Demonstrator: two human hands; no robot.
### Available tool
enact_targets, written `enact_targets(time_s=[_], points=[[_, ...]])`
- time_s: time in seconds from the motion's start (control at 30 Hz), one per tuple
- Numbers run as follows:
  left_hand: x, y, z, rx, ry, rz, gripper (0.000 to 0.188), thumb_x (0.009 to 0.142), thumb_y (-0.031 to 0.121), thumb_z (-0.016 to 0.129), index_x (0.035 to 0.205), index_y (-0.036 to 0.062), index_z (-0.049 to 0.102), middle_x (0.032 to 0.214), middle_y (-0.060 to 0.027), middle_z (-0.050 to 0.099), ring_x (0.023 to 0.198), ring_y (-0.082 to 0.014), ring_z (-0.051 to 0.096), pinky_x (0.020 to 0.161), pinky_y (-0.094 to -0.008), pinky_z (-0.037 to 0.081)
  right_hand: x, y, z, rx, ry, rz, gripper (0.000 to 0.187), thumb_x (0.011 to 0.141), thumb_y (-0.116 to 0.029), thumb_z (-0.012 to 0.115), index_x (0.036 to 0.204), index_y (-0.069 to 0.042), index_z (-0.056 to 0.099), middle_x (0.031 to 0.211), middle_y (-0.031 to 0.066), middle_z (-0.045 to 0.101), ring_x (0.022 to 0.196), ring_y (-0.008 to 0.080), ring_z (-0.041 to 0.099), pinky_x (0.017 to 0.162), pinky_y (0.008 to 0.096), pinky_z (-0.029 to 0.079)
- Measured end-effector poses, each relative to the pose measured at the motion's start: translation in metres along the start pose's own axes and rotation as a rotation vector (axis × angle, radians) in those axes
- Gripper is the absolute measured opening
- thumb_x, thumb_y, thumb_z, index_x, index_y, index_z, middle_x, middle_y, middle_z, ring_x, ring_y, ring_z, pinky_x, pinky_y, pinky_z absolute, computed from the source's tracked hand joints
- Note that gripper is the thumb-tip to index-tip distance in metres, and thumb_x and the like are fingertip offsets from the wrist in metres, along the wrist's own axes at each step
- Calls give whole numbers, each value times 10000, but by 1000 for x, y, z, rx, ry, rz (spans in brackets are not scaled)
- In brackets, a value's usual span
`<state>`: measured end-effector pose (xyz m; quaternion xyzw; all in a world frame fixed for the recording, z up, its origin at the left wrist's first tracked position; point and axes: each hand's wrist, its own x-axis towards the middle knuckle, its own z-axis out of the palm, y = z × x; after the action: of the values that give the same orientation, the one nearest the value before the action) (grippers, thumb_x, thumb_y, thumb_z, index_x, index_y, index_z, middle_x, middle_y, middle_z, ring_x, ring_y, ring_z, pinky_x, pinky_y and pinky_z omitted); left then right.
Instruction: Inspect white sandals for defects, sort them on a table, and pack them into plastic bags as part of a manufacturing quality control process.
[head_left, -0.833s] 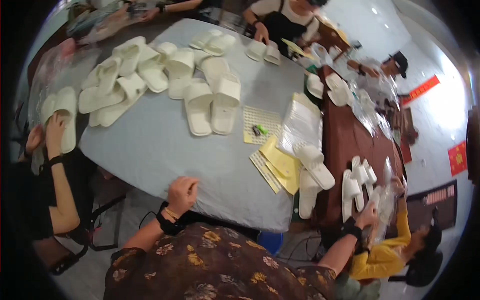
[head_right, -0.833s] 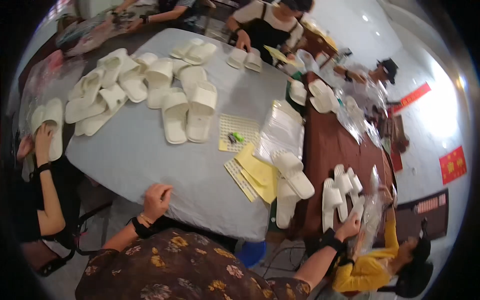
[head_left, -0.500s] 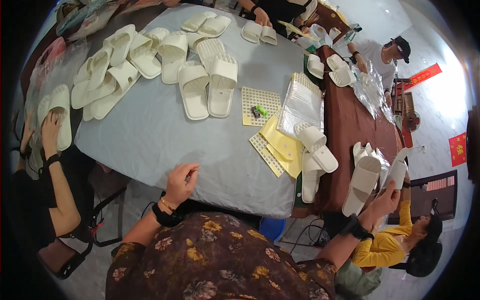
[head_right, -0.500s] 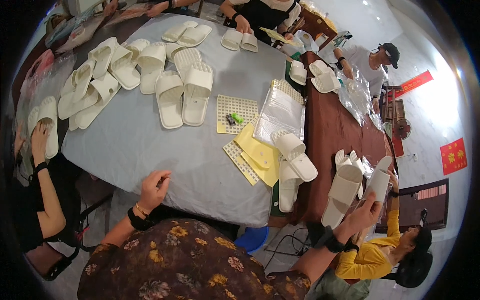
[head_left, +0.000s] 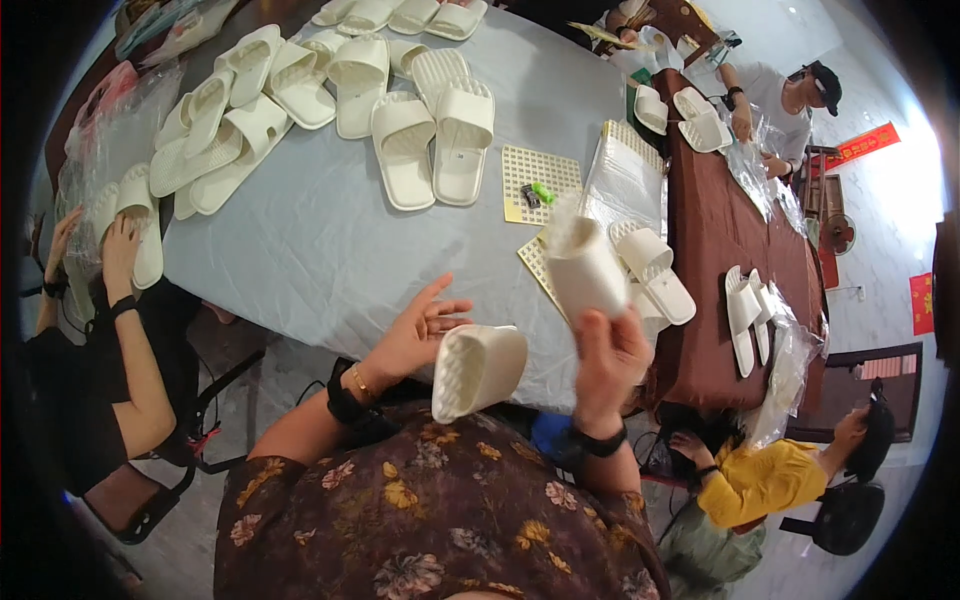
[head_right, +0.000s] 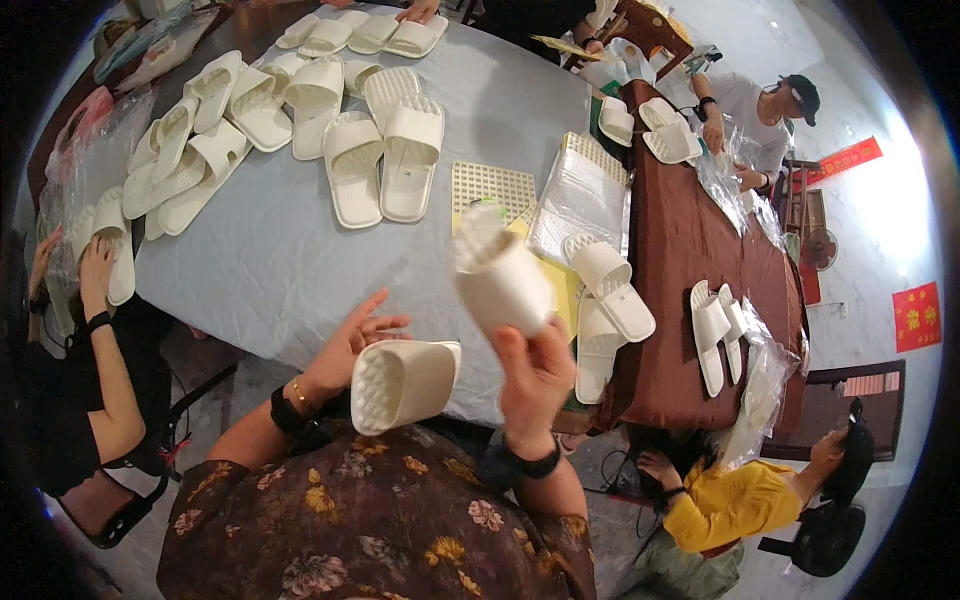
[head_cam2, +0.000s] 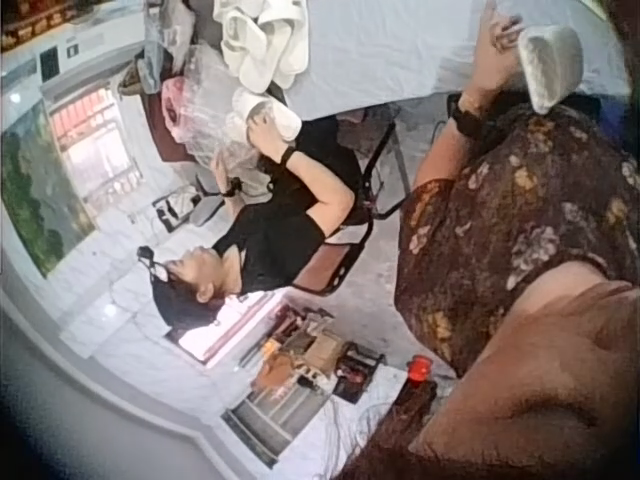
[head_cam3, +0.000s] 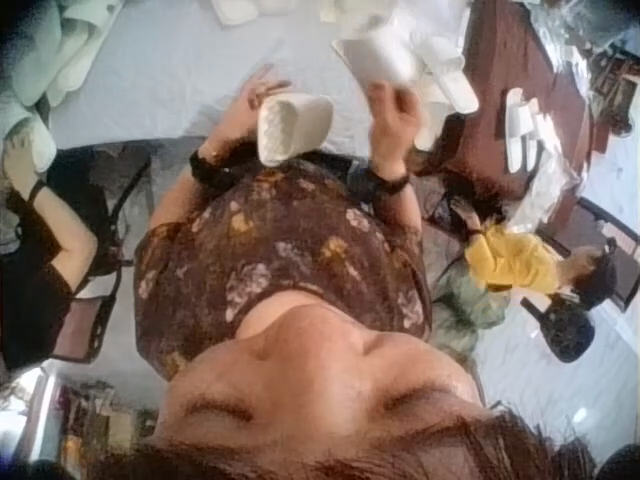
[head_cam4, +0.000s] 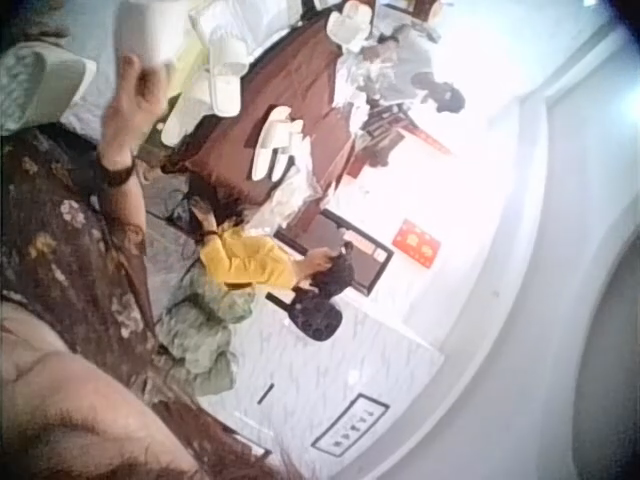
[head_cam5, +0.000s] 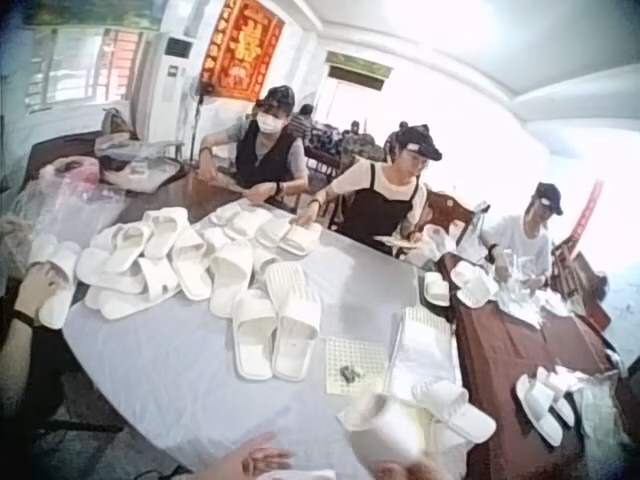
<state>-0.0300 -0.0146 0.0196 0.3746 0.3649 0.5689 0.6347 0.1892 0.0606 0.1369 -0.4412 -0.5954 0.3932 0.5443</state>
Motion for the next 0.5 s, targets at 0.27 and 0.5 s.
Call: enact_targets(time_s=[0.27,0.5], points=[[-15,3,-27,-430,306,-376,536,1060,415,386,1433,30,401,1250,-132,621,1121,-208,627,964,-365,523,4,53,50,-152,-239,-32,49,862,13,692,903,33,673,937,62,614,802,153,571,701,267,450],[-28,-4,-36,-97,348,-206,539,931,46,628,1420,-25,415,1196,-93,619,1099,-166,600,945,-305,500,-3,110,38,-633,-732,-326,155,760,-14,703,910,-45,684,1017,107,645,949,336,576,829,427,492]])
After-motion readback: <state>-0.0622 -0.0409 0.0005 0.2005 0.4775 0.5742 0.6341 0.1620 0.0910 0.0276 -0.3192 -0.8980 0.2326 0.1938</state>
